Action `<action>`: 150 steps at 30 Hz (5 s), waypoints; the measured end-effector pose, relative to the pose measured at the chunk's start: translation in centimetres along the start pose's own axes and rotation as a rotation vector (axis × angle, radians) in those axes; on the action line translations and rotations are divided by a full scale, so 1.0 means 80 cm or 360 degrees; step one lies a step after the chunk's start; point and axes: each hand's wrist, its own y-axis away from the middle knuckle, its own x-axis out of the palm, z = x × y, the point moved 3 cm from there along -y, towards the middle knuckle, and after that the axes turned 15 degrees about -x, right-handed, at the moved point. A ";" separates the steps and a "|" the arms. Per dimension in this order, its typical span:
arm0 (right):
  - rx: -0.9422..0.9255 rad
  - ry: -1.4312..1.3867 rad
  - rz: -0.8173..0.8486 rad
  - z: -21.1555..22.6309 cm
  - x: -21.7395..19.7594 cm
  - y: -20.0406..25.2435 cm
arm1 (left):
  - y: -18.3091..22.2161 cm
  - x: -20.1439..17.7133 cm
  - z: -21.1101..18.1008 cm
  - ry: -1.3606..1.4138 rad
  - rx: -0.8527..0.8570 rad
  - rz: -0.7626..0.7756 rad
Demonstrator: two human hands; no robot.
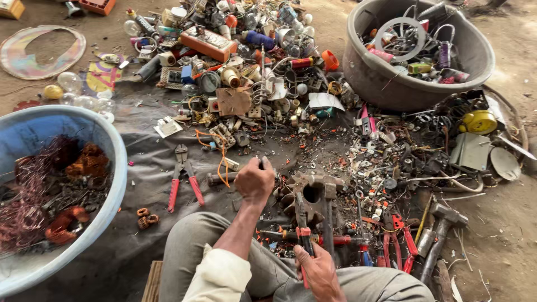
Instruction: The person uses pliers to disassemble and separate components from electronic scrap, including small motors and light bulbs, placed on a black mat.
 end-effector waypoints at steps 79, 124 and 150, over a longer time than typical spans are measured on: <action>0.0251 -0.0297 0.0024 0.006 -0.041 -0.012 | -0.024 0.016 0.009 0.0986 -0.0997 0.0088; 0.0019 -0.0008 -0.0135 0.010 0.020 -0.082 | -0.021 0.053 0.026 0.0803 -0.0542 0.0600; 0.0083 -0.0165 0.0048 0.008 0.010 -0.030 | -0.030 0.016 0.022 0.0139 -0.0675 0.0111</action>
